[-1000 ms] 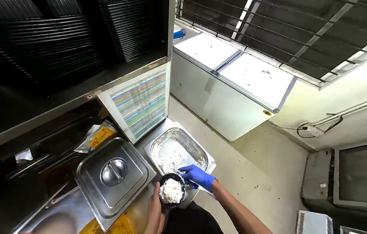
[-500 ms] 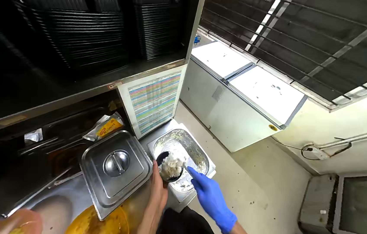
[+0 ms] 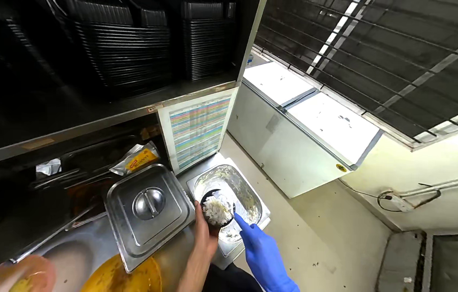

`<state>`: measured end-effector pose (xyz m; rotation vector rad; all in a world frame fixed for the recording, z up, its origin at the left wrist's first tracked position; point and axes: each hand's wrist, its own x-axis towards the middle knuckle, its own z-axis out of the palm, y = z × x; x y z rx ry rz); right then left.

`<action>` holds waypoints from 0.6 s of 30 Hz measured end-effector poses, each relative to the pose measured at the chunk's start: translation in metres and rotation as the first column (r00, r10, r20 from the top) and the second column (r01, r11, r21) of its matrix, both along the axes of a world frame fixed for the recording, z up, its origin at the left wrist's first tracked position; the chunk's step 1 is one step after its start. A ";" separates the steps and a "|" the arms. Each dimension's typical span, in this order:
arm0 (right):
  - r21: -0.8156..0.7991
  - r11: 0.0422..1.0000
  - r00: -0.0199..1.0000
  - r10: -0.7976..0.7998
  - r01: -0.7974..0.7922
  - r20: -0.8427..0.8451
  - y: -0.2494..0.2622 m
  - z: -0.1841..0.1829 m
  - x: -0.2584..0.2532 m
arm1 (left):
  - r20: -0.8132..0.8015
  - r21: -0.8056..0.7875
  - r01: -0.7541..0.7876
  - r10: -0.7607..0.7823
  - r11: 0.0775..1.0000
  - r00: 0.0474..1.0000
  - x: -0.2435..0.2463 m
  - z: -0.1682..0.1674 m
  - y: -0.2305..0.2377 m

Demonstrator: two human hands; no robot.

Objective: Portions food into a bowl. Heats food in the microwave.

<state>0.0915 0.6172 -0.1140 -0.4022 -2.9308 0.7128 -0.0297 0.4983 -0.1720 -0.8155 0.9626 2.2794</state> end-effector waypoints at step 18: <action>0.030 0.999 0.999 0.015 -0.017 0.041 -0.012 0.017 -0.005 | -0.266 -0.197 -0.052 -0.003 0.979 0.964 0.007 -0.012 -0.028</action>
